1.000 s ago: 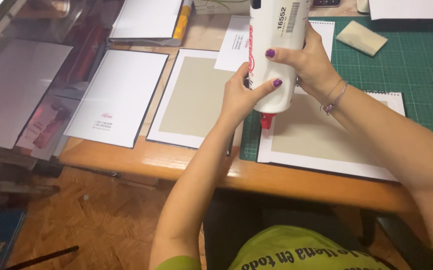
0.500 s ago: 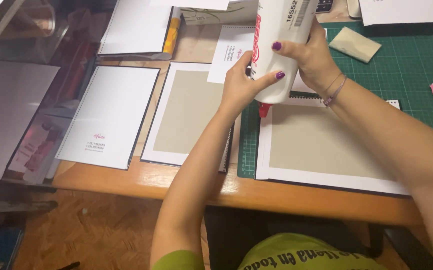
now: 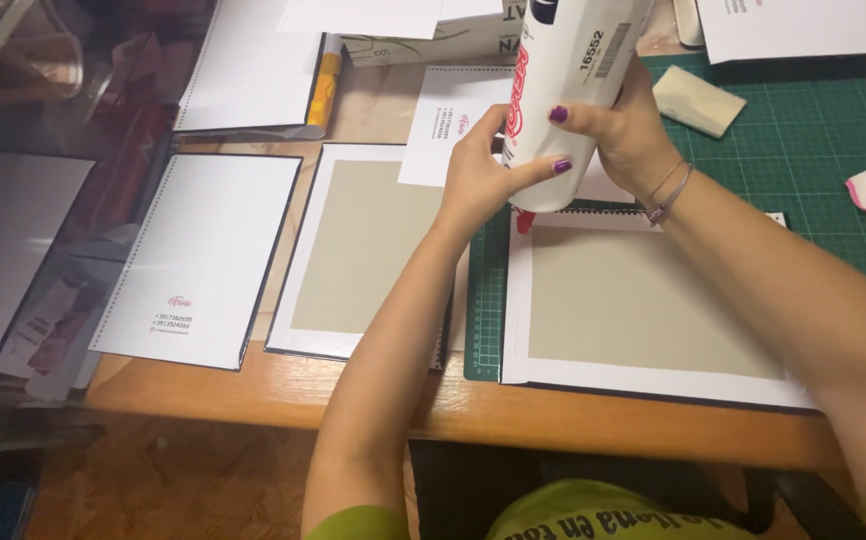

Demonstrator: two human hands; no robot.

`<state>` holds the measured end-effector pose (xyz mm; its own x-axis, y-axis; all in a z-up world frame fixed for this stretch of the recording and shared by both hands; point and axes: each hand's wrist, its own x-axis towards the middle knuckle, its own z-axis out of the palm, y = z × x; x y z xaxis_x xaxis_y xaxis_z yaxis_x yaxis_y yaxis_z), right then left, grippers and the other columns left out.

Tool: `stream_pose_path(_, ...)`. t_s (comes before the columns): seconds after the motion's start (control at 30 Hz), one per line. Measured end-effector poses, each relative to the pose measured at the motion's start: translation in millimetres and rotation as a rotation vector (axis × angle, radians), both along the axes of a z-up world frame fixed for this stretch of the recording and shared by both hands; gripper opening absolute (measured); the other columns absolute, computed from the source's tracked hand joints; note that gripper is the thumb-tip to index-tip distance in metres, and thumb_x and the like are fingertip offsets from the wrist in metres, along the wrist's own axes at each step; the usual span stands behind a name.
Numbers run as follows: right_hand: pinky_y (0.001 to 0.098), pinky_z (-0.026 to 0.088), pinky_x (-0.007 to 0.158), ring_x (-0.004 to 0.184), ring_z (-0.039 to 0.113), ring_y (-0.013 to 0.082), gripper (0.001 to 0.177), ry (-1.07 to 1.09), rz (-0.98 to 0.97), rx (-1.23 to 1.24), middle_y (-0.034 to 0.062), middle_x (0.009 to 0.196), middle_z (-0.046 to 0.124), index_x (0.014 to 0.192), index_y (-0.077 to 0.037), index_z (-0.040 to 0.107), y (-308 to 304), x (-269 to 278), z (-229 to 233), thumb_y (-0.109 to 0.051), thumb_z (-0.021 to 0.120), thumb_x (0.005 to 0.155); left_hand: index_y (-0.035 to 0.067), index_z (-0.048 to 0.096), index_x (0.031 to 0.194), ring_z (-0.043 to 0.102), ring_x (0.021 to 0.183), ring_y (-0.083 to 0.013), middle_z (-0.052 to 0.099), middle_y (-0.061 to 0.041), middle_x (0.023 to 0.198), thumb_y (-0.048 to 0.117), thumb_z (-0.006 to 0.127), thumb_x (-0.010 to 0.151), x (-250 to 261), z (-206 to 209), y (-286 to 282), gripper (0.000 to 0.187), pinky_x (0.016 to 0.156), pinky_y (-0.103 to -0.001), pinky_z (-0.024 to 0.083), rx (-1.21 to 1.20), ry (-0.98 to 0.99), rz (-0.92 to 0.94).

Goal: Applying glue to a notebook cover and attaching it to a cardboard backing

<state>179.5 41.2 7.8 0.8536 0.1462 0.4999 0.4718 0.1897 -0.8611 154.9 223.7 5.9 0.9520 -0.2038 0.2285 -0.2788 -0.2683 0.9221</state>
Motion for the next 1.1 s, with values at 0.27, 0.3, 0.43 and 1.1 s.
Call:
stream_pose_path(0.27,0.0402,0.067,0.1,0.114,0.071,0.0249,0.051,0.134,-0.138,0.275,0.0077,0.121,0.07,0.125,-0.011,0.057,-17,1,12,-0.015,0.084,0.081,0.02,0.068,0.111,0.064,0.087,-0.0121,0.072,0.004,0.1,0.062,0.072,0.06,-5,48,-19,0.066,0.074,-0.024,0.049,0.055,0.131,-0.034)
stream_pose_path(0.3,0.0385,0.067,0.098,0.108,0.073,0.0227,0.048,0.203,-0.221,0.335,0.0055,0.115,0.072,0.119,-0.014,0.059,-22,-2,17,-0.018,0.085,0.079,0.018,0.069,0.121,0.071,0.097,-0.0122,0.076,0.002,0.113,0.063,0.066,0.06,-6,61,-23,0.076,0.077,-0.024,0.053,0.066,0.223,-0.086)
stream_pose_path(0.43,0.0358,0.066,0.094,0.096,0.077,0.0217,0.052,0.485,-0.227,0.573,0.0088,0.105,0.078,0.111,-0.008,0.067,-50,-5,24,-0.031,0.084,0.067,0.013,0.066,0.093,0.059,0.091,-0.0122,0.068,0.002,0.095,0.054,0.041,0.09,18,35,-31,0.048,0.083,-0.025,0.043,0.079,0.106,-0.276)
stream_pose_path(1.1,0.0313,0.059,0.079,0.089,0.072,0.0195,0.029,0.8,-0.155,0.619,0.0046,0.094,0.075,0.1,-0.011,0.072,-203,-65,1,-0.038,0.065,0.092,0.017,0.049,0.142,0.056,0.138,-0.0263,0.055,-0.007,0.146,0.004,0.081,0.081,36,7,-195,0.069,0.116,-0.037,0.047,-0.019,-0.603,-0.754)
